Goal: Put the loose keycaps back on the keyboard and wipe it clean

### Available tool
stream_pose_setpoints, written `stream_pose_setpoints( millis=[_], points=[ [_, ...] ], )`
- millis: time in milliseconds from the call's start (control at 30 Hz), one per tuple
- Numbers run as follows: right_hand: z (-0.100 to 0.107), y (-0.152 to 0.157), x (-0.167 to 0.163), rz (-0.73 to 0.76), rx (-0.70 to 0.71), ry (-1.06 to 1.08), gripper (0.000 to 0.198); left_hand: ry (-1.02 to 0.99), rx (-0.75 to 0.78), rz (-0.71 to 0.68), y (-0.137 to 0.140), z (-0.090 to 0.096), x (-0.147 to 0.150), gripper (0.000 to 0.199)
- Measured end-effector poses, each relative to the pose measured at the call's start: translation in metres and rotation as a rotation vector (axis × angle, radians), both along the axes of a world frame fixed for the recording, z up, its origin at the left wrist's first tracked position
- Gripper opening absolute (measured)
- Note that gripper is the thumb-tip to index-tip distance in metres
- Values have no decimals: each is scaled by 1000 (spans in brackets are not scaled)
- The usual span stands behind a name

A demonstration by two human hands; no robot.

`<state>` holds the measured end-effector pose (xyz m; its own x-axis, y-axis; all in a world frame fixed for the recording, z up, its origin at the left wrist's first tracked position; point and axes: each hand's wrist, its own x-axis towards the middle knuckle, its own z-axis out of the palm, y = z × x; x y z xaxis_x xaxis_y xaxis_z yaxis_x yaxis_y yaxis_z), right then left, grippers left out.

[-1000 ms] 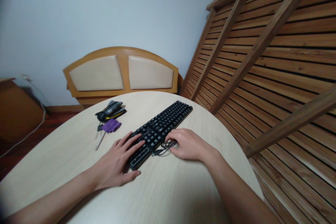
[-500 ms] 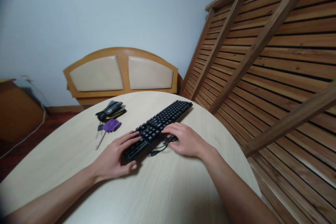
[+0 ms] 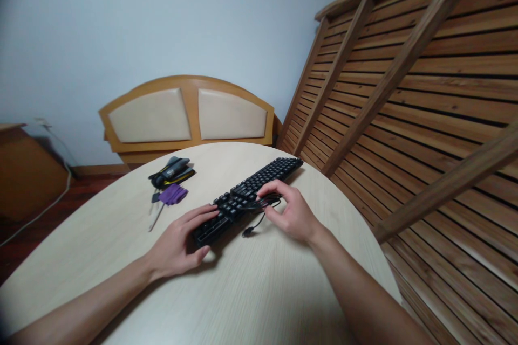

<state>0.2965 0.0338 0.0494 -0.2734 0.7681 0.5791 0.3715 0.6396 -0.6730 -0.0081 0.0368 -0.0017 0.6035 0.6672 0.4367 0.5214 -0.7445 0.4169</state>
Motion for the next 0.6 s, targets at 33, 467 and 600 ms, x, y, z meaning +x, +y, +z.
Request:
stream_pose_setpoints(
  millis=[33, 467, 600],
  points=[
    [1, -1, -2, -11, 10, 43, 15, -11, -6, -11, -1, -1, 1, 62],
    [10, -3, -12, -162, 63, 40, 34, -278, -215, -215, -12, 7, 7, 58],
    [10, -5, -15, -208, 28, 2, 36, -308, -332, -205, -13, 6, 5, 70]
  ],
)
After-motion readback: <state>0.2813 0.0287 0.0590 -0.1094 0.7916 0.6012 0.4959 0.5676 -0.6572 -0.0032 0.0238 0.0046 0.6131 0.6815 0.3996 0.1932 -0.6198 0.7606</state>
